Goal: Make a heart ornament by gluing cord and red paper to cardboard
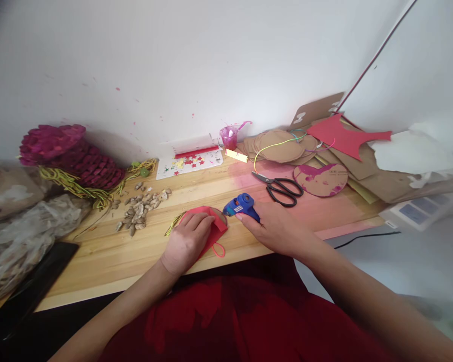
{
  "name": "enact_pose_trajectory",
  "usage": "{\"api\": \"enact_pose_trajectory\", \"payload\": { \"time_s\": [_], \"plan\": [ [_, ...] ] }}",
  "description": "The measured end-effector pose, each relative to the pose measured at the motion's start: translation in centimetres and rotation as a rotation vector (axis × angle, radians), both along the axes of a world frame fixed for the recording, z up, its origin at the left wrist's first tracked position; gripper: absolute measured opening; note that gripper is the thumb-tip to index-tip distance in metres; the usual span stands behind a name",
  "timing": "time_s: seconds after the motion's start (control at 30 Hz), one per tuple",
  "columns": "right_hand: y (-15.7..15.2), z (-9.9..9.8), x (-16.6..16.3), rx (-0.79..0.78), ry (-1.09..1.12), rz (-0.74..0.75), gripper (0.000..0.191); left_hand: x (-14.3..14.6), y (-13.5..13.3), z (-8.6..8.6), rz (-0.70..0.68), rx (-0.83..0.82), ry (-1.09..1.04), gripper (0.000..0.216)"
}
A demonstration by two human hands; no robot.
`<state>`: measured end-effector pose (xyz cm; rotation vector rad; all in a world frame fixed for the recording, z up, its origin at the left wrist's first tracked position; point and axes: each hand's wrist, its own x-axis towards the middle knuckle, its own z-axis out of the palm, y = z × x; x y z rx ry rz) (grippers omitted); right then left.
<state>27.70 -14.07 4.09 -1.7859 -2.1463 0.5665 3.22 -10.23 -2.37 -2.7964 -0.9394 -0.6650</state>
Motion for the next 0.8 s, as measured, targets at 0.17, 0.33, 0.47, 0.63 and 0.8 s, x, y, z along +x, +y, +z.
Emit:
{"api": "enact_pose_trajectory", "payload": {
  "time_s": [0.17,0.33,0.47,0.63,0.8],
  "plan": [
    [-0.5,0.4,0.1,-0.021,0.003,-0.015,0.031,0.1,-0.1,0.3,0.008,0.009,0.002,0.017],
    [-1.1,0.8,0.1,-0.03,0.037,-0.02,0.029,0.1,0.0,0.3,0.009,0.008,-0.014,0.016],
    [-1.5,0.7,0.3,-0.042,0.056,-0.043,0.03,0.1,0.1,0.1,0.008,0.017,-0.03,0.017],
    [-1.8,0.5,0.5,-0.087,0.074,-0.042,0.033,0.1,0.1,-0.1,0.017,0.02,-0.03,0.017],
    [-2.2,0.7,0.4,-0.113,0.061,-0.052,0.033,0.0,0.0,-0.1,0.02,0.024,-0.032,0.017]
  ]
}}
